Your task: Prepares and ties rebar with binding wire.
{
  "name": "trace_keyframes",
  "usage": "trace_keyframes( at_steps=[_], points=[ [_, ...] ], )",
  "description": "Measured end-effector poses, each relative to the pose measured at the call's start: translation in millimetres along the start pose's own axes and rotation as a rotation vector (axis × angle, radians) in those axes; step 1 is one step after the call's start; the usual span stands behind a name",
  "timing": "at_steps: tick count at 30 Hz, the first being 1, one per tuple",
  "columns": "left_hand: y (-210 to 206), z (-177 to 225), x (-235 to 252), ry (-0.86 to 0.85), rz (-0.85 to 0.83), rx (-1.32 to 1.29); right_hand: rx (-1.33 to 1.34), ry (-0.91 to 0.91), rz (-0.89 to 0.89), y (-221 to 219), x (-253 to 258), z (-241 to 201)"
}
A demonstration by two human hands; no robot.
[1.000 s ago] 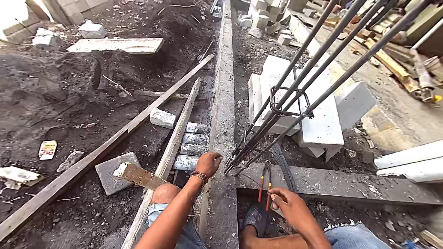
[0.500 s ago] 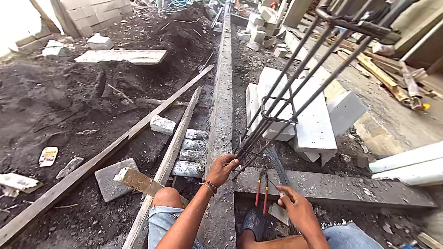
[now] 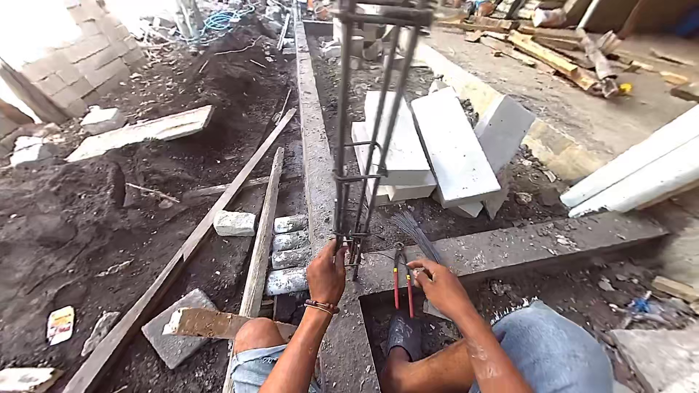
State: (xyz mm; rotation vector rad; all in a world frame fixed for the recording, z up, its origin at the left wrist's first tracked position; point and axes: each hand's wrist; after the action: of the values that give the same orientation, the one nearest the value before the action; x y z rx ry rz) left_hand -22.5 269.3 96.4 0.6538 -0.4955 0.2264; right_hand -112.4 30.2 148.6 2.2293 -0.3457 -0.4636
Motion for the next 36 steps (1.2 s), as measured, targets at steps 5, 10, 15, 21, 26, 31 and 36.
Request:
trace_keyframes(
  at_steps=[5, 10, 15, 21, 26, 31, 36],
  points=[
    [-10, 1, -2, -0.009, 0.095, 0.08, 0.004, -0.025, 0.004, 7, -4, -1],
    [11, -26, -1, 0.077, -0.068, -0.244, -0.079, -0.038, -0.185, -12, -9, 5],
    [1, -85, -36, 0.249, -0.346, 0.098, -0.17, -0.033, -0.245, -71, 6, 0],
    [-20, -108, -39, 0.177, -0.669, 0.305, -0.213, -0.128, -0.235, -122, 19, -5],
    [-35, -115, -23, 0.05, -0.759, 0.311, -0.106, -0.096, -0.255, -150, 29, 8],
    [-45, -116, -16, -0.066, -0.853, 0.393, 0.013, -0.042, -0.288, -164, 47, 11],
    [-43, -118, -16, -0.154, -0.809, 0.47, -0.068, -0.112, -0.282, -168, 51, 4]
  ],
)
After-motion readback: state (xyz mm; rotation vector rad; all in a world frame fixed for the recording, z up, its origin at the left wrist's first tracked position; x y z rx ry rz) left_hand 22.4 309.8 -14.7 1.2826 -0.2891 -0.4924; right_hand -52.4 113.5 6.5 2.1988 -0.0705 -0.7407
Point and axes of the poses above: each hand's wrist, its own x-axis towards the middle knuckle, its own y-axis out of the back of the hand, z = x × y, and after that the axes turned 7 degrees about z, right-handed
